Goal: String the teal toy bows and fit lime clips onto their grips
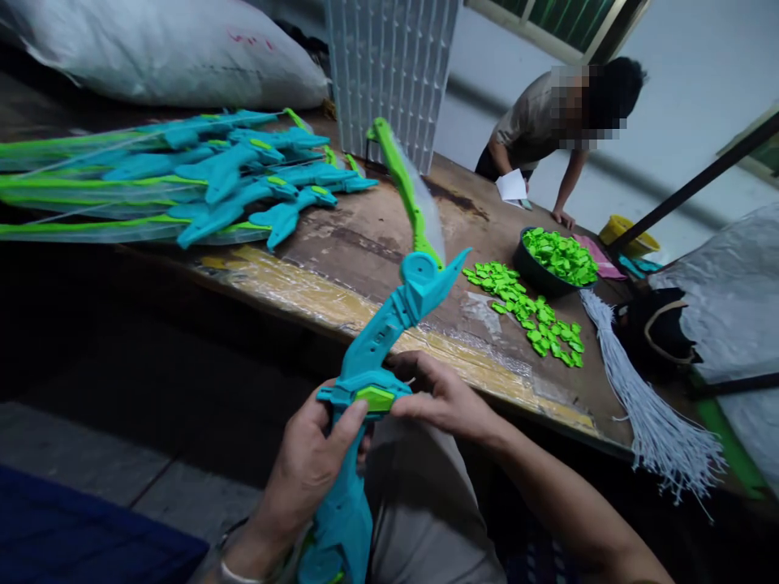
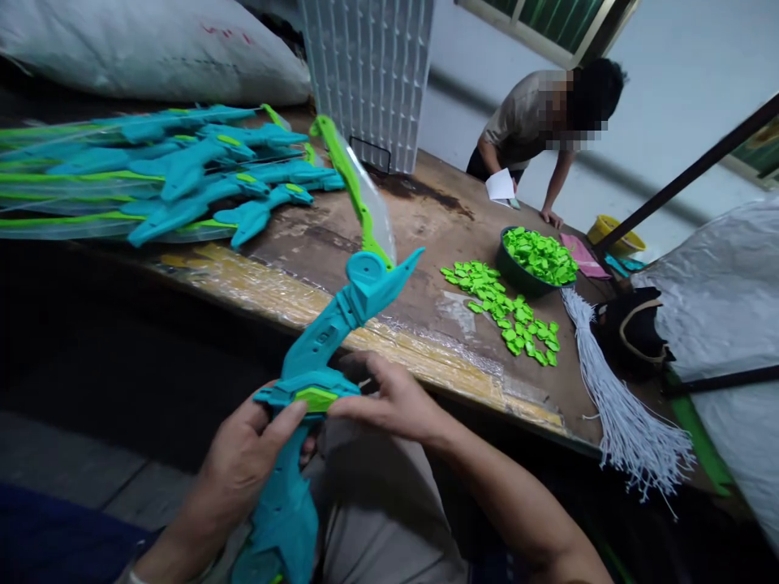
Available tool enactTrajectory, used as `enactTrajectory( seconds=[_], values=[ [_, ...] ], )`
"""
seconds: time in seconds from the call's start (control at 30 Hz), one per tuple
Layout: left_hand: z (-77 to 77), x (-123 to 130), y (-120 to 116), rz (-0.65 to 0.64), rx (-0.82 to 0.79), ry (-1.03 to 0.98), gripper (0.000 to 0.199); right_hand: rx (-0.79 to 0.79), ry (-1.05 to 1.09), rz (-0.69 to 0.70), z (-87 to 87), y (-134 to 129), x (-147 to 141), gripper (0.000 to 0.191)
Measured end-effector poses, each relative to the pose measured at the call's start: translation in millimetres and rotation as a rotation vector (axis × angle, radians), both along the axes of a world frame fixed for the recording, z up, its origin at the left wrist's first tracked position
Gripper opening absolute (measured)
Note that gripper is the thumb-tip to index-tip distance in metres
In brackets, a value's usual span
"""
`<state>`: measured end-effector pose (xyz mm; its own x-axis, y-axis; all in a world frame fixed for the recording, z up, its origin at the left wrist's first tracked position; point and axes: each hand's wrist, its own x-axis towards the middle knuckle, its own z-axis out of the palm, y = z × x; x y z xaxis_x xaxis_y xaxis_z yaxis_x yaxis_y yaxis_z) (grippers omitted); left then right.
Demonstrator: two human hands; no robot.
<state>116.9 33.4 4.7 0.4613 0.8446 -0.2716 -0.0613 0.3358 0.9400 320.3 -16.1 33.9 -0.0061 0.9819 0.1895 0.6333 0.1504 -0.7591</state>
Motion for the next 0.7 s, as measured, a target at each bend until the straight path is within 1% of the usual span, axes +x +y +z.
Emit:
enactTrajectory(
  seconds=[0.03,0.07,0.13,0.2,0.27,0.3,0.37,0.47,0.53,0.57,0.63,0.7],
  values=[
    [0.8,-1.2,4.1,-0.018,-0.067,-0.037,0.035,-0.017,-0.133,-0.070,-2.8,5.1,18.2,0.031],
    [2.3,-2.9,9.0,-0.024,-0.109,-0.081,0.037,-0.025,-0.265,-0.179,-4.8,10.0,39.4,0.024],
    [6.3,-6.7,20.4,-0.029,-0.179,-0.207,0.038,-0.037,-0.404,-0.393,-6.6,18.1,85.7,0.019],
    [9.2,-9.6,31.5,-0.068,-0.291,-0.349,0.036,-0.068,-0.509,-0.551,-6.8,22.8,127.4,0.019],
    [8.6,-10.6,39.4,-0.128,-0.413,-0.473,0.036,-0.127,-0.576,-0.615,-7.7,24.9,156.8,0.019],
    [6.8,-10.4,41.7,-0.150,-0.465,-0.531,0.036,-0.155,-0.593,-0.630,-8.7,25.6,166.5,0.022],
    [0.9,-9.6,43.9,-0.174,-0.545,-0.641,0.036,-0.188,-0.599,-0.633,-11.3,27.2,177.2,0.027],
    [-7.0,-9.3,42.9,-0.183,-0.633,-0.770,0.040,-0.184,-0.561,-0.611,-12.0,30.9,173.4,0.026],
    [-7.6,-9.7,40.6,-0.210,-0.676,-0.838,0.044,-0.152,-0.521,-0.572,-6.8,32.3,154.9,0.025],
    [-6.4,-9.9,39.4,-0.232,-0.691,-0.868,0.045,-0.125,-0.483,-0.522,-2.2,31.8,140.1,0.024],
    [-1.9,-10.1,37.1,-0.286,-0.707,-0.922,0.047,-0.031,-0.318,-0.342,10.5,28.6,100.4,0.022],
    [3.4,-10.5,35.4,-0.345,-0.711,-0.956,0.045,0.114,0.019,-0.059,24.9,23.4,53.0,0.020]
  ],
)
